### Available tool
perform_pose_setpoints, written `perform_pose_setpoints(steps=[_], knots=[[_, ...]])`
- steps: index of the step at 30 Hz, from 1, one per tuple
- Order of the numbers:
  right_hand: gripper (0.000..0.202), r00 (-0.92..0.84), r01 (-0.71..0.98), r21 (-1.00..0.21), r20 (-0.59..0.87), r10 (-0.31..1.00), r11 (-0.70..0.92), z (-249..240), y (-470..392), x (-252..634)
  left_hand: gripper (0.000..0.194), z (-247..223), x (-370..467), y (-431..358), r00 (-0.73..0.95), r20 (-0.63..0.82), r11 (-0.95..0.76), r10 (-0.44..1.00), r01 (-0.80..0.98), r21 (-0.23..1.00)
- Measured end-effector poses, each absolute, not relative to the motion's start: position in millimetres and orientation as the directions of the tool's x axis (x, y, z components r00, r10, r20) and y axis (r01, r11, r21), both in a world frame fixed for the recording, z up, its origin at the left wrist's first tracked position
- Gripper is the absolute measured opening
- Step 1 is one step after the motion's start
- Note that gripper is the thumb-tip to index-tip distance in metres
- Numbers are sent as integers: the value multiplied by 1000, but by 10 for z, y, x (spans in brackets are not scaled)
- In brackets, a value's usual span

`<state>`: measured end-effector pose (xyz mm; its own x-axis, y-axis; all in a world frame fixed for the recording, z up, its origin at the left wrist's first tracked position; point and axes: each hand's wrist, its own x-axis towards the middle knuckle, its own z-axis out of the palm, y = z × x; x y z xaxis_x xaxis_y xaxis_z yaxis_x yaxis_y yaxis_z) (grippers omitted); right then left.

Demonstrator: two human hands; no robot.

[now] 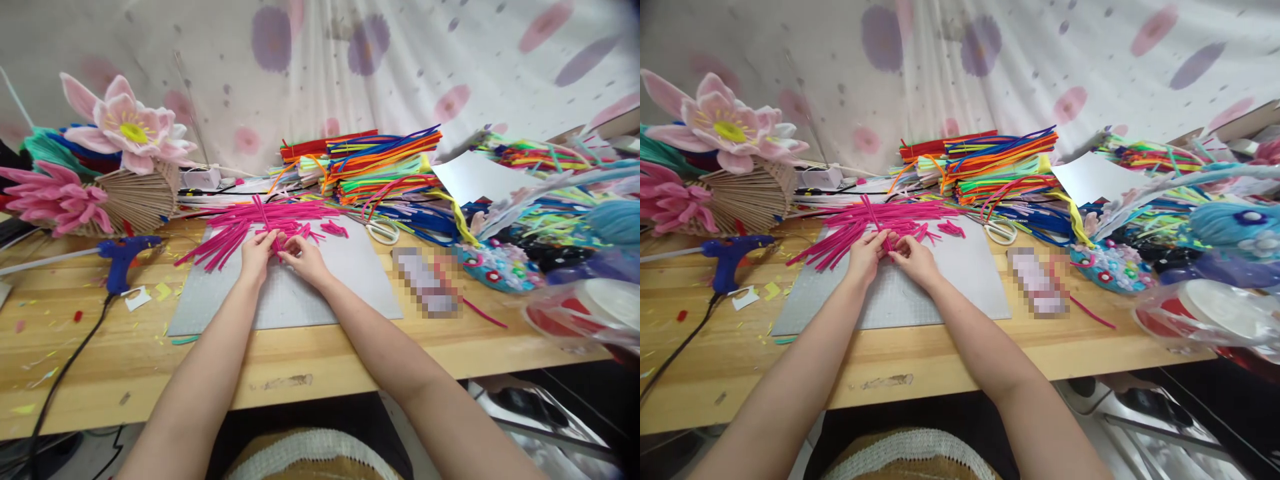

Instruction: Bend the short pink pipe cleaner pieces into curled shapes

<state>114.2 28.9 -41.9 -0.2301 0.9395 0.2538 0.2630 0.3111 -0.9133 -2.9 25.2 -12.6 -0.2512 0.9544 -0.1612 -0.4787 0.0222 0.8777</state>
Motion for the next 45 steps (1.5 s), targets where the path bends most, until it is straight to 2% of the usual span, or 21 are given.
perform_pose_setpoints(steps=[3, 8, 11, 13, 15, 17, 19, 24, 31, 34, 37, 42, 45], knots=[[4, -215, 303, -908, 231, 949, 289, -419, 277, 1133, 8, -153, 12, 250, -225, -153, 31, 962, -470, 882], [4, -186, 309, -924, 175, 967, 226, -436, 287, 1125, 7, -175, 34, 260, -207, -161, 51, 965, -456, 889], [5, -154, 319, -917, 201, 968, 241, -446, 295, 1114, 2, -162, 24, 269, -188, -212, 96, 959, -488, 868], [7, -131, 267, -937, 196, 972, 225, -440, 308, 1117, 4, -147, 5, 271, -166, -252, 139, 953, -501, 854], [9, -143, 156, -980, 103, 984, 126, -419, 329, 1141, 7, -134, -19, 271, -149, -276, 170, 949, -495, 852], [12, -224, 52, -999, -18, 974, -7, -384, 350, 1185, 10, -127, -43, 270, -137, -281, 180, 950, -493, 851], [15, -341, 20, -997, -76, 937, -74, -348, 360, 1232, 12, -126, -59, 271, -137, -272, 170, 952, -503, 847], [17, -467, 99, -995, -75, 881, -32, -310, 338, 1263, 14, -143, -53, 278, -125, -247, 148, 961, -522, 840], [14, -464, 176, -983, -31, 885, 58, -274, 325, 1252, 10, -176, -18, 279, -140, -201, 109, 969, -489, 865], [22, -484, 232, -963, 7, 875, 136, -281, 332, 1258, 8, -173, -4, 271, -220, -173, 55, 960, -460, 886], [26, -478, 313, -931, 17, 878, 189, -301, 333, 1246, 9, -168, 3, 264, -215, -198, 71, 956, -485, 871], [34, -495, 412, -890, -38, 868, 196, -259, 319, 1251, 12, -166, 8, 256, -198, -253, 111, 947, -539, 835], [33, -517, 422, -902, -158, 841, 90, -220, 322, 1253, 10, -168, 35, 246, -255, -234, 65, 938, -535, 842]])
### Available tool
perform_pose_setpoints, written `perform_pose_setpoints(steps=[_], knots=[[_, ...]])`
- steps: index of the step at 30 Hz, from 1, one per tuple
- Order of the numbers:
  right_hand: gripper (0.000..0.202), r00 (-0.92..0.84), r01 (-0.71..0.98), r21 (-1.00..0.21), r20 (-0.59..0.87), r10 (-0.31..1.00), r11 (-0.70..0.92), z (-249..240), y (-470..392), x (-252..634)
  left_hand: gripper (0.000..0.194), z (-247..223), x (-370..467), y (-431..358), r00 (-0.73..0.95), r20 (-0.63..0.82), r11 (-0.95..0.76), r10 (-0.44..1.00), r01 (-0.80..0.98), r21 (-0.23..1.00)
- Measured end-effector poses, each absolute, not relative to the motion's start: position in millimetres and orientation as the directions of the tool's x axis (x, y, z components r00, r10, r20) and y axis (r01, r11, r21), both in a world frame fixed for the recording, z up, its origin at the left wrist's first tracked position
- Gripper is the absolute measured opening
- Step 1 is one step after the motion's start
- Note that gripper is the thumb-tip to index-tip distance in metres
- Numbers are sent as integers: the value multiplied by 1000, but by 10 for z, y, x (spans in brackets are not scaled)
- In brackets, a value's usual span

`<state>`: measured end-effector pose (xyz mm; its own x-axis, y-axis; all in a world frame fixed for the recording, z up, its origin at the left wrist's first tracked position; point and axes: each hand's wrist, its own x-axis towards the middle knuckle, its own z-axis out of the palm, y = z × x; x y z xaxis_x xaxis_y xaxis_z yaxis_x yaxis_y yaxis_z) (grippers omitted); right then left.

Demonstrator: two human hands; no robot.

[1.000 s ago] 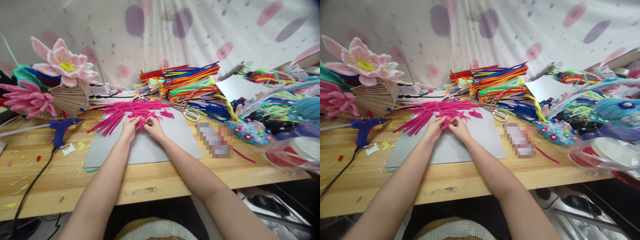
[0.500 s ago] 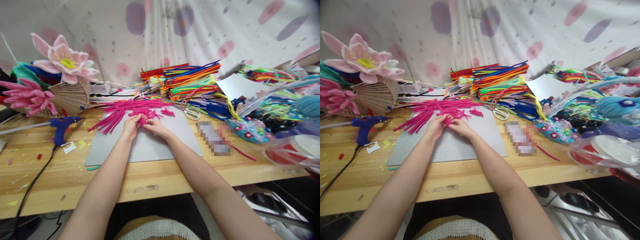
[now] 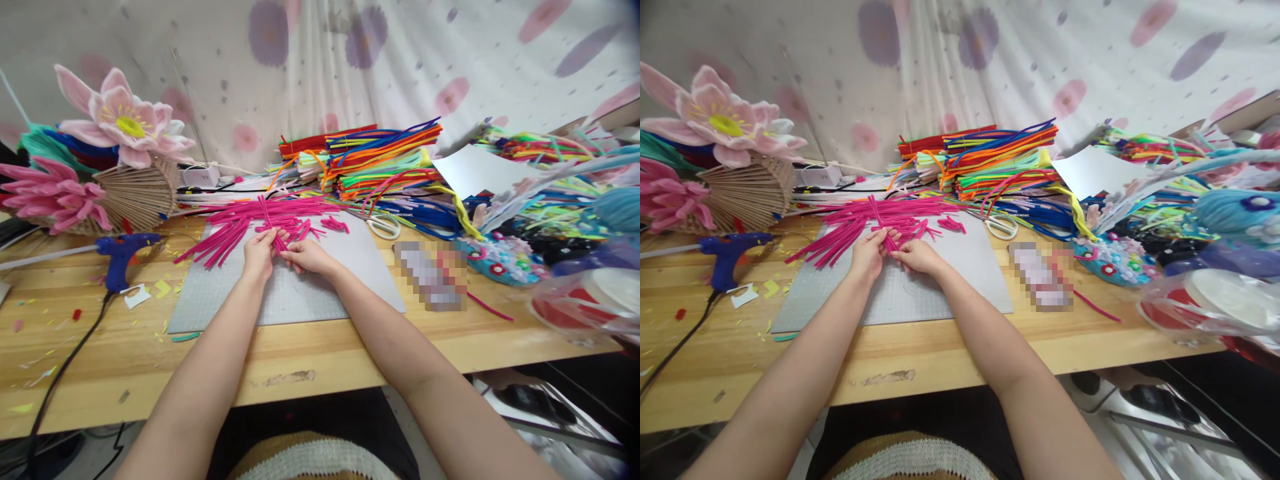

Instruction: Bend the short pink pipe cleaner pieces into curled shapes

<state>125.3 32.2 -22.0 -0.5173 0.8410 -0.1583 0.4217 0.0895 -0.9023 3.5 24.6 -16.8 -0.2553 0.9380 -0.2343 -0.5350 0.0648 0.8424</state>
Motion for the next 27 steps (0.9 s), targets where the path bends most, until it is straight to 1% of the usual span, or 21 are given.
perform_pose_setpoints(steps=[2, 4, 7, 9, 11, 12, 13, 14, 15, 16, 18, 20, 23, 27], knots=[[33, -524, 419, -908, -250, 814, -9, -217, 328, 1235, 10, -167, 57, 238, -270, -218, 45, 938, -529, 847], [32, -520, 419, -906, -292, 803, -58, -225, 331, 1209, 10, -158, 69, 233, -269, -217, 47, 939, -523, 851], [31, -529, 453, -890, -316, 788, -52, -214, 327, 1215, 11, -120, 44, 231, -272, -231, 61, 934, -515, 855], [29, -580, 480, -877, -346, 738, -34, -174, 332, 1286, 12, -83, -1, 233, -257, -247, 87, 934, -507, 858], [26, -633, 450, -893, -333, 699, -18, -121, 353, 1401, 13, -48, -49, 232, -175, -282, 168, 943, -481, 860], [25, -618, 401, -916, -280, 734, -12, -97, 369, 1462, 14, -35, -68, 229, -112, -305, 223, 946, -459, 860], [25, -566, 331, -943, -212, 797, -16, -80, 387, 1516, 14, -24, -81, 223, -43, -327, 277, 944, -433, 857], [26, -484, 235, -971, -147, 863, -33, -70, 405, 1559, 15, -17, -86, 216, 25, -346, 325, 938, -407, 854], [27, -426, 132, -990, -104, 899, -52, -67, 421, 1585, 15, -13, -83, 207, 84, -359, 363, 930, -381, 850], [29, -384, 35, -997, -78, 920, -70, -71, 435, 1594, 15, -13, -75, 197, 132, -367, 389, 921, -357, 849], [30, -369, -102, -989, -62, 927, -107, -93, 449, 1568, 14, -20, -46, 177, 199, -382, 428, 902, -310, 849], [30, -374, -152, -979, -67, 925, -132, -126, 449, 1509, 15, -37, -16, 164, 230, -392, 447, 890, -277, 851], [28, -313, -165, -974, -96, 945, -154, -173, 448, 1428, 13, -73, 16, 162, 235, -377, 435, 896, -293, 852], [18, -258, -232, -942, -179, 949, -241, -215, 487, 1377, 13, -97, 55, 170, 238, -363, 426, 901, -323, 845]])
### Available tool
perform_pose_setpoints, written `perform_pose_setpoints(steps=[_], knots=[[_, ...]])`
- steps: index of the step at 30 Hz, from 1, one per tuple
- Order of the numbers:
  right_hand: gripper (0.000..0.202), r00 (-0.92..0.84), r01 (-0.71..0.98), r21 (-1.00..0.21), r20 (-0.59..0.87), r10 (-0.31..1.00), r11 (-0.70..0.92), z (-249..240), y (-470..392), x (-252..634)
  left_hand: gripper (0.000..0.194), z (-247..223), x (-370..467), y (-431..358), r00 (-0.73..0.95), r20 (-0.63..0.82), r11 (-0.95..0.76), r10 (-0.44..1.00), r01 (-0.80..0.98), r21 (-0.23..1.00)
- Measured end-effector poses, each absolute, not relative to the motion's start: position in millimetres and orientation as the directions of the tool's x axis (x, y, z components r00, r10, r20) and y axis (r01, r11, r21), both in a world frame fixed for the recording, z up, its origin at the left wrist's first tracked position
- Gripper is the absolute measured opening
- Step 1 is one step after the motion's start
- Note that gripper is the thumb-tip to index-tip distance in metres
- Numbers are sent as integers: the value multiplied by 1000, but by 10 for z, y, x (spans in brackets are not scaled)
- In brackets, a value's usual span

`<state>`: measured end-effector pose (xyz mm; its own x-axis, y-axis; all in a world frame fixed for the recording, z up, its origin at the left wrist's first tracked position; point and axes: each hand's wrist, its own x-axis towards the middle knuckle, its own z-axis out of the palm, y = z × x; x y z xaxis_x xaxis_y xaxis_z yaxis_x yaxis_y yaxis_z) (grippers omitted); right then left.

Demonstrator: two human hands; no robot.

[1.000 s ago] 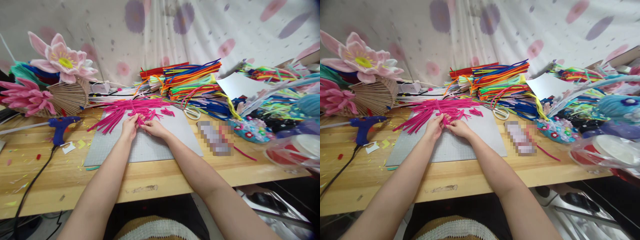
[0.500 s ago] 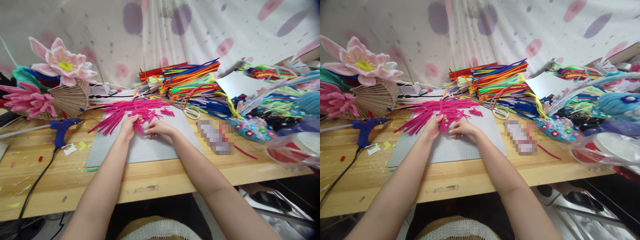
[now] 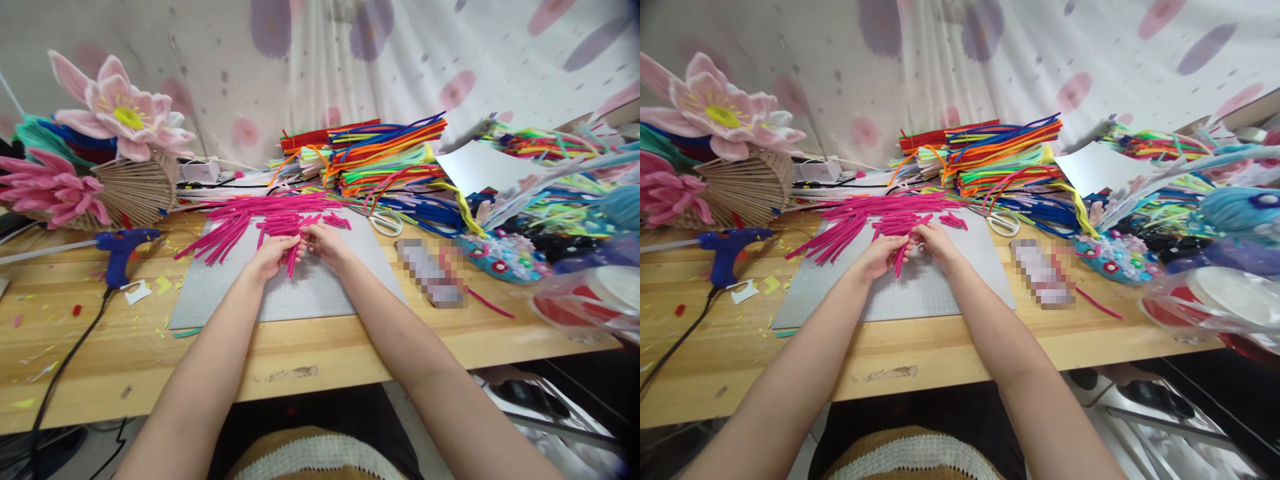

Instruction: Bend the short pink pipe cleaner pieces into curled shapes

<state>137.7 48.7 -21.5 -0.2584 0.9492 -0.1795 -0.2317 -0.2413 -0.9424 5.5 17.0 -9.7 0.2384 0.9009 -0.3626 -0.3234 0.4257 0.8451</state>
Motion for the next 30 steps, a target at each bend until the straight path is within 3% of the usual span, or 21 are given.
perform_pose_setpoints(steps=[4, 7, 12, 18, 30], knots=[[20, -257, -376, -856, -272, 927, -355, -221, 507, 1355, 16, -83, 87, 172, 249, -390, 459, 887, -361, 812], [19, -322, -385, -857, -224, 920, -343, -207, 467, 1372, 19, -65, 60, 178, 244, -443, 506, 863, -402, 763], [27, -473, -135, -986, -21, 881, -96, -188, 412, 1460, 21, 1, -22, 166, 315, -510, 597, 801, -489, 636], [20, -428, 18, -980, 171, 888, 197, -186, 459, 1487, 24, 82, -45, 122, 477, -524, 707, 705, -522, 477], [33, -559, -33, -992, 122, 820, 126, -124, 400, 1530, 20, -38, -113, 156, 513, -511, 723, 690, -520, 454]])
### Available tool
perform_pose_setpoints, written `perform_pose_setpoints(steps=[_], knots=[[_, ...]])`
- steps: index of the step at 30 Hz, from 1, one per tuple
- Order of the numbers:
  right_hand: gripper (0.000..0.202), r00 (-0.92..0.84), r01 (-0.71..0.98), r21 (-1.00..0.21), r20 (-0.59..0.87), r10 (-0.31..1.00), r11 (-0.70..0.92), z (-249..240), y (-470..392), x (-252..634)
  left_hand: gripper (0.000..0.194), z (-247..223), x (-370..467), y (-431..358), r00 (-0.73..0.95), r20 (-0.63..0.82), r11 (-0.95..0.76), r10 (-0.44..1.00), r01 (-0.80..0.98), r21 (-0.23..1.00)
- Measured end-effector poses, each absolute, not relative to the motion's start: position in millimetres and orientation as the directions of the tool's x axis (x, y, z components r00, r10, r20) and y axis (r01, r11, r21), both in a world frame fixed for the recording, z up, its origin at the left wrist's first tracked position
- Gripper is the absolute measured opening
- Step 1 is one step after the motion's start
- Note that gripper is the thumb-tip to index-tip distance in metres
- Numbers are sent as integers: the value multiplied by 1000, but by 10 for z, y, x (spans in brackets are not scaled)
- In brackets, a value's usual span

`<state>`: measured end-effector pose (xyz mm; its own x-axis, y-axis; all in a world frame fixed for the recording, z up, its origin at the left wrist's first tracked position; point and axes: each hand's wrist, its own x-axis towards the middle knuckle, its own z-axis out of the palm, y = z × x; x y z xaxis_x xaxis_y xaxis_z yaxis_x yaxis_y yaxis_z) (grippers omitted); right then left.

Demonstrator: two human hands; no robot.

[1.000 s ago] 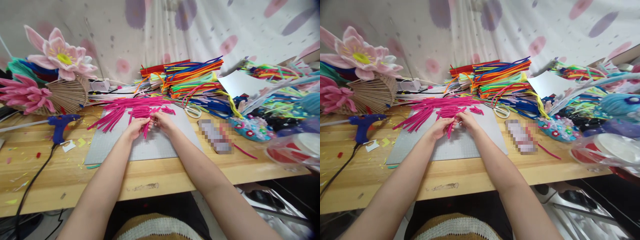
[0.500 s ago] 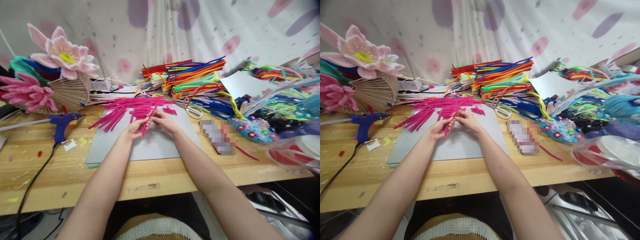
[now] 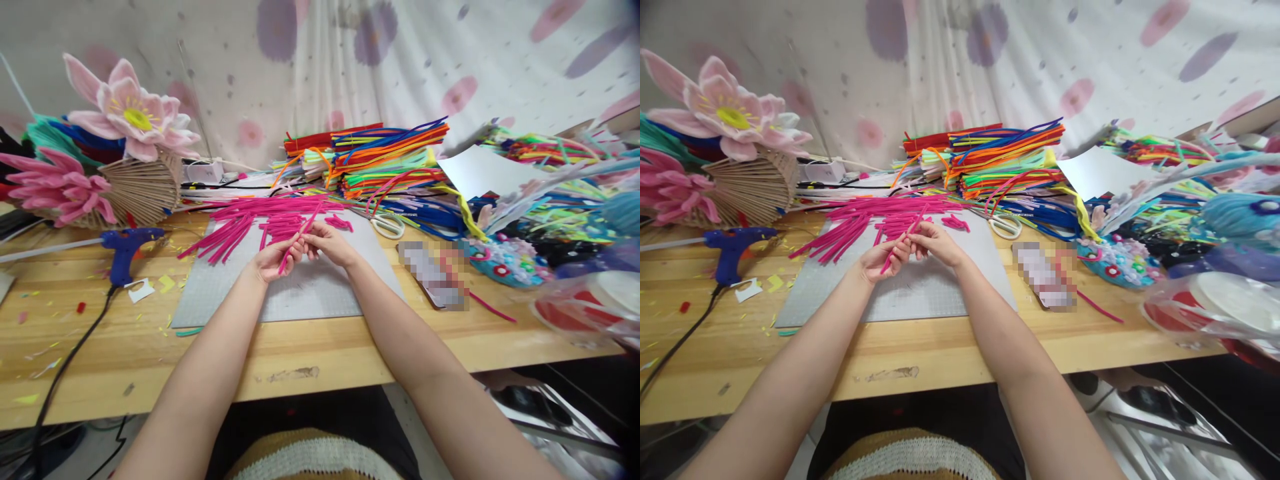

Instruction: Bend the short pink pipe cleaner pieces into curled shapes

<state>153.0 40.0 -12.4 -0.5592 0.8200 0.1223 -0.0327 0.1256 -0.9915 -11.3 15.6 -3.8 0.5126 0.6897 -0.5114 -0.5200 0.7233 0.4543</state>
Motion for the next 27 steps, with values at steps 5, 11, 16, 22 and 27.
perform_pose_setpoints(steps=[5, 11, 16, 22, 27], knots=[[36, -447, -71, -987, 161, 880, 145, -147, 384, 1427, 24, -42, -76, 147, 518, -463, 694, 719, -565, 446], [36, -405, -145, -981, 178, 897, 129, -152, 385, 1389, 20, -13, -9, 122, 448, -431, 620, 784, -602, 503], [34, -424, -73, -988, 152, 893, 134, -131, 409, 1429, 17, 33, 37, 128, 352, -469, 586, 810, -504, 635], [24, -470, 104, -962, 175, 865, 251, -42, 430, 1497, 12, 27, 33, 128, 118, -219, 229, 969, -86, 970], [13, -427, 365, -860, 186, 885, 357, -43, 454, 1477, 14, -8, 93, 71, -119, 124, -54, 985, 471, 881]])
